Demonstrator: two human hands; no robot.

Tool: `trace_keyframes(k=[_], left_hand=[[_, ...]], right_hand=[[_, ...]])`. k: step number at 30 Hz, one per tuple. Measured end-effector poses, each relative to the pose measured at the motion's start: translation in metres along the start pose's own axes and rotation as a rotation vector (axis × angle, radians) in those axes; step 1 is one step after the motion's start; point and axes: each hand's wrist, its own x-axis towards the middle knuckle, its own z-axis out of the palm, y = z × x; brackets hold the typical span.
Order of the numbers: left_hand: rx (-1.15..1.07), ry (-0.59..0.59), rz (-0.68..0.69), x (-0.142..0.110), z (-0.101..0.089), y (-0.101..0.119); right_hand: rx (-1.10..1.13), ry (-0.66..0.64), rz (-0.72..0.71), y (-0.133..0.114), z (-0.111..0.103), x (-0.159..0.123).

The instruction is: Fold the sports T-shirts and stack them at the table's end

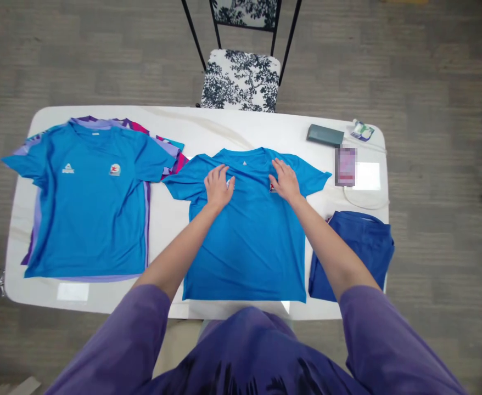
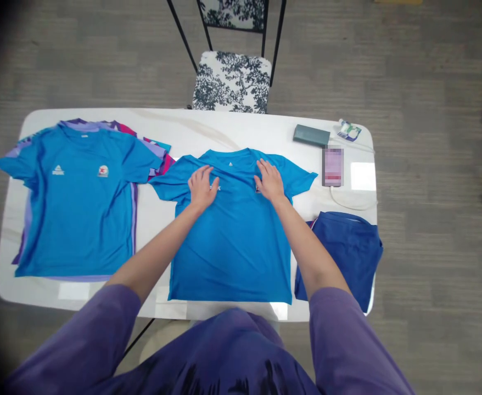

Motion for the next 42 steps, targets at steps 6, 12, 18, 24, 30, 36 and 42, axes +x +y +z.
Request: trace_keyframes(k=[6,12,18,24,30,36,42], left_hand=[[0.086,-0.137,0.024,0.107,0.024,-0.025],[0.016,-0.212,0.155,0.164,0.039,-0.046],[0.001,-0.073,0.112,0.1,0.014,-0.089],[-0.006,-0.14,0.018,0.048,0.003,-0.142],[-0.012,-0.118,0.018,0.053,-0.006,-0.133],[-0.011,-0.223,0.027,-0.069,-0.008,-0.087],[0.014,-0.231,-0.002,-0.17,0.017,-0.083]], right_hand=[[-0.049,-0.02,0.103,0.002,0.031,0.055],[-0.058,0.115,0.033,0.006,0.038,0.08],[-0.104,0.255,0.303,0.028,0.014,0.021],[-0.154,0.135,0.316,0.101,0.011,-0.018],[-0.171,0.122,0.271,0.106,-0.007,-0.017],[-0.168,0.114,0.284,0.09,-0.02,-0.073],[-0.171,0.081,0.279,0.124,-0.028,-0.076]])
